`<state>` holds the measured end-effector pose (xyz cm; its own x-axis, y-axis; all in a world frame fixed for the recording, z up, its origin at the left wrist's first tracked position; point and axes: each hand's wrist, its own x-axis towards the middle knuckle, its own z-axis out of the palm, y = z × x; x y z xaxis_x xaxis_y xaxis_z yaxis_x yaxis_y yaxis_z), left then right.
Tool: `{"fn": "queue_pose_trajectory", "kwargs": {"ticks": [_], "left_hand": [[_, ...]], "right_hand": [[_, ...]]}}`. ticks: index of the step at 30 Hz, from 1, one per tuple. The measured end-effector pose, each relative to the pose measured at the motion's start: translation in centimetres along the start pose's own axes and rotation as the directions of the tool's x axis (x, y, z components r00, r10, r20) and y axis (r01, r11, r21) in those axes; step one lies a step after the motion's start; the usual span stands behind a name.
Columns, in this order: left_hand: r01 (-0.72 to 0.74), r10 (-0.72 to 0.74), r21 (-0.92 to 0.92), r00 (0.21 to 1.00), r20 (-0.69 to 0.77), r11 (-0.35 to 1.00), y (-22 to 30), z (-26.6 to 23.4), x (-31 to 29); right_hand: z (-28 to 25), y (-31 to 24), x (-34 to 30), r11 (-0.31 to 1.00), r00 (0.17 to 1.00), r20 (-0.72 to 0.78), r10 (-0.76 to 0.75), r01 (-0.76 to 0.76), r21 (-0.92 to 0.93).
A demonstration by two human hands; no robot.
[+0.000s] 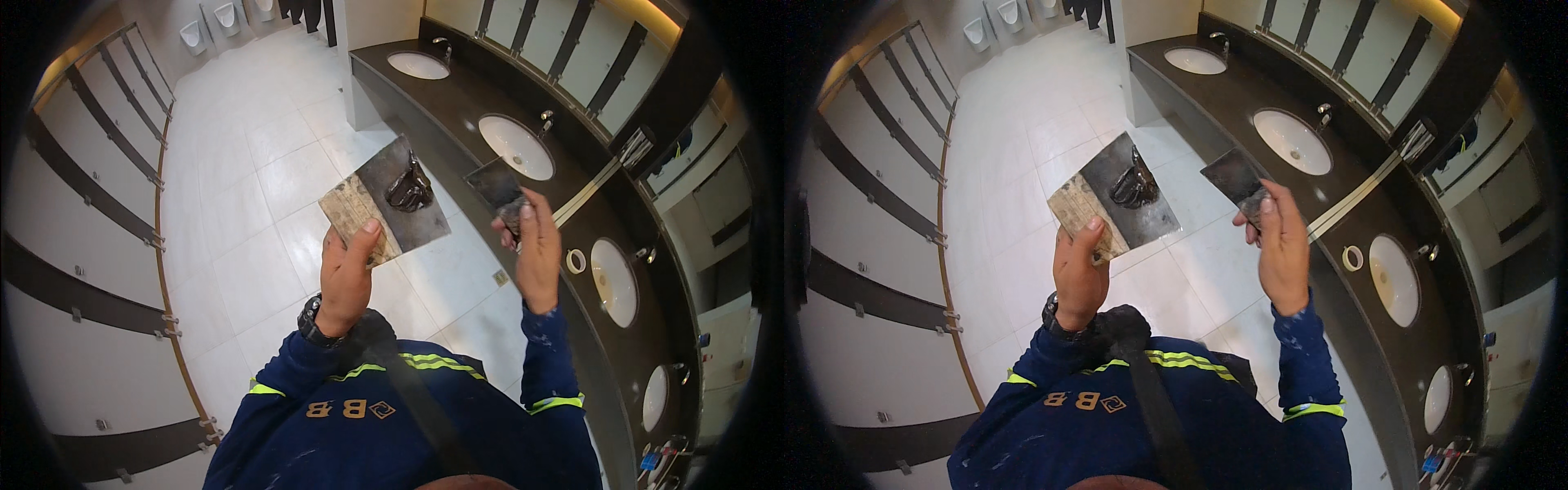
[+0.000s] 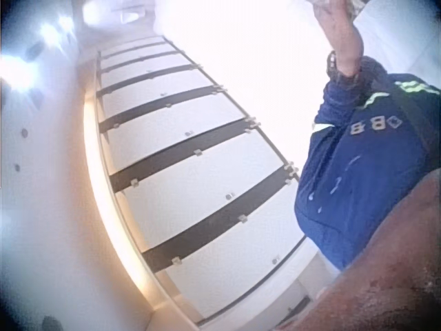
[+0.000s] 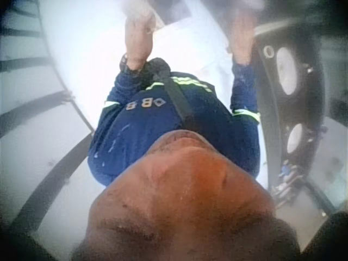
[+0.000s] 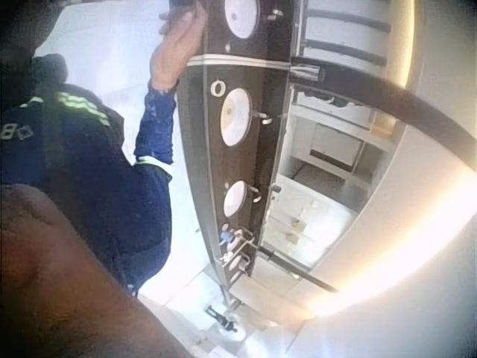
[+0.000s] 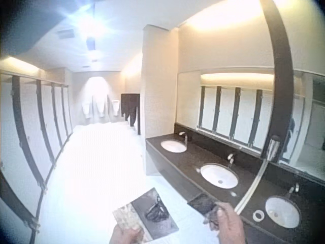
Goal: The person scoops a dark paste from a container onto a small trowel and spreads it along a taped seam on a bathroom countertop. They repeatedly smooth the paste into the seam using the trowel and a larger flat tool, working along the length of the joint between sinks.
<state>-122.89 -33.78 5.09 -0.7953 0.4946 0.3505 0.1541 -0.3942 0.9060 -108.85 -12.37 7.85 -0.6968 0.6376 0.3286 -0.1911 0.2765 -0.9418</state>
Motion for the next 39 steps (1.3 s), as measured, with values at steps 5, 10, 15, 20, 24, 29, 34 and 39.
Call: {"fn": "queue_pose_trajectory", "kwargs": {"ticks": [5,10,15,20,24,29,34,39], "left_hand": [[-0.114,0.113,0.071,0.993,0.028,0.991,1.0,0.9,0.4],[-0.303,0.276,0.186,0.948,0.158,0.935,1.3,1.6,0.1],[-0.475,0.420,0.248,0.874,0.244,0.844,1.2,2.2,0.4],[-0.483,0.397,0.362,0.871,0.289,0.797,1.4,1.6,-0.2],[-0.474,0.394,0.233,0.862,0.318,0.849,0.4,1.6,-1.1],[-0.485,0.289,0.402,0.842,0.456,0.777,1.5,2.2,-2.2],[0.226,-0.235,0.081,0.965,0.113,0.971,-0.2,0.8,-3.0],[0.473,-0.370,-0.519,0.881,0.295,0.712,2.8,2.8,-0.6]], "right_hand": [[1.9,-2.2,-3.0,0.968,0.969,0.176,0.173,-0.201,0.153],[3.9,-1.0,-3.6,0.910,0.949,0.212,0.231,-0.288,0.297],[4.6,-1.8,-3.7,0.863,0.955,0.208,0.214,-0.284,0.417],[4.2,-3.0,-3.8,0.804,0.938,0.234,0.256,-0.341,0.487],[4.5,-2.8,-3.5,0.833,0.960,0.208,0.185,-0.266,0.485],[3.0,-3.7,-3.2,0.850,0.980,0.117,0.159,-0.196,0.489],[2.1,-3.5,-2.9,0.973,0.981,-0.149,-0.128,0.153,0.173],[2.5,-2.1,-3.6,0.944,0.909,0.281,-0.307,0.329,-0.034]]}}
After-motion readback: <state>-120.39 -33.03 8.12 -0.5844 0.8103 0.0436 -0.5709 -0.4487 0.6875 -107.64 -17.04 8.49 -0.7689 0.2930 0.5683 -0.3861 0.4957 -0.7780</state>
